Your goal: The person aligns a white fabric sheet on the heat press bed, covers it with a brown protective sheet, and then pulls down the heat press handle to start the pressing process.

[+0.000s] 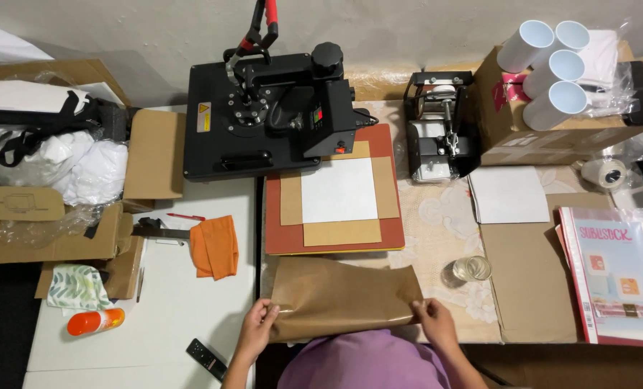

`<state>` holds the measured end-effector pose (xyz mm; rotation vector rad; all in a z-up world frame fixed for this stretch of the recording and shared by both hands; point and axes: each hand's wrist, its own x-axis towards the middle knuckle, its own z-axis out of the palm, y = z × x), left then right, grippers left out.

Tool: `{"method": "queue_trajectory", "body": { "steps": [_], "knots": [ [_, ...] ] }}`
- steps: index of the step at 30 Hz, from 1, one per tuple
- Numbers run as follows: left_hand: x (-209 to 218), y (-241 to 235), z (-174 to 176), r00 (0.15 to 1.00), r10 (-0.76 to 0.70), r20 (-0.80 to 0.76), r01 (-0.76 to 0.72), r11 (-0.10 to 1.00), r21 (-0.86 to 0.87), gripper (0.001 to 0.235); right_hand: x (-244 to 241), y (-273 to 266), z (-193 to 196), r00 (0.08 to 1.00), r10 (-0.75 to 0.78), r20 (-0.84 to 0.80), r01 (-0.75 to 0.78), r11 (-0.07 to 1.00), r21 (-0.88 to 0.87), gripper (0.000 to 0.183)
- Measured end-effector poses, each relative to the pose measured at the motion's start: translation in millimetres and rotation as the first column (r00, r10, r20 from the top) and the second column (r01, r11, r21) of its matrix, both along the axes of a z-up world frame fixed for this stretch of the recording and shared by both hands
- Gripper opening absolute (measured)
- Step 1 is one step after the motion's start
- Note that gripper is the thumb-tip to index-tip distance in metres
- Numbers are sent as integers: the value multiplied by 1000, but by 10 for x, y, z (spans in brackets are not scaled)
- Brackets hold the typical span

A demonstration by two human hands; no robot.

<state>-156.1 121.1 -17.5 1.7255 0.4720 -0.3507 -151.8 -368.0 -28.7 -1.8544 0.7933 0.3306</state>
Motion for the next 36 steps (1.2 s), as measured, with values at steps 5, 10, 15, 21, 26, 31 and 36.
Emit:
{"method": "queue_trajectory", "body": {
  "steps": [5,10,15,21,26,31,36],
  "knots": [
    [111,149,468,989,148,2,-145,973,-178,26,264,13,1160,963,-17,268,-27,987,161,24],
    [502,71,603,951,308,-4,-294,903,-313,35,831,115,1664,893,-20,449,-21,996,87,23],
    [994,-7,429,951,302,-58,-307,927,-216,62,1582,88,1247,859,57,510,-100,993,57,23],
    [1446,224,-602,963,261,68,-233,933,-273,33,2118,282,1036,882,72,465,-89,996,14,17],
    [1663,247,-691,956,284,68,-259,933,-249,28,2398,248,850,889,96,449,-112,994,8,17],
    [1861,169,-613,953,296,70,-276,937,-216,26,2683,182,672,891,125,436,-135,991,-8,16],
    [2148,154,-552,947,309,87,-281,930,-239,25,2946,162,590,888,103,447,-119,993,8,15]
  ]
}}
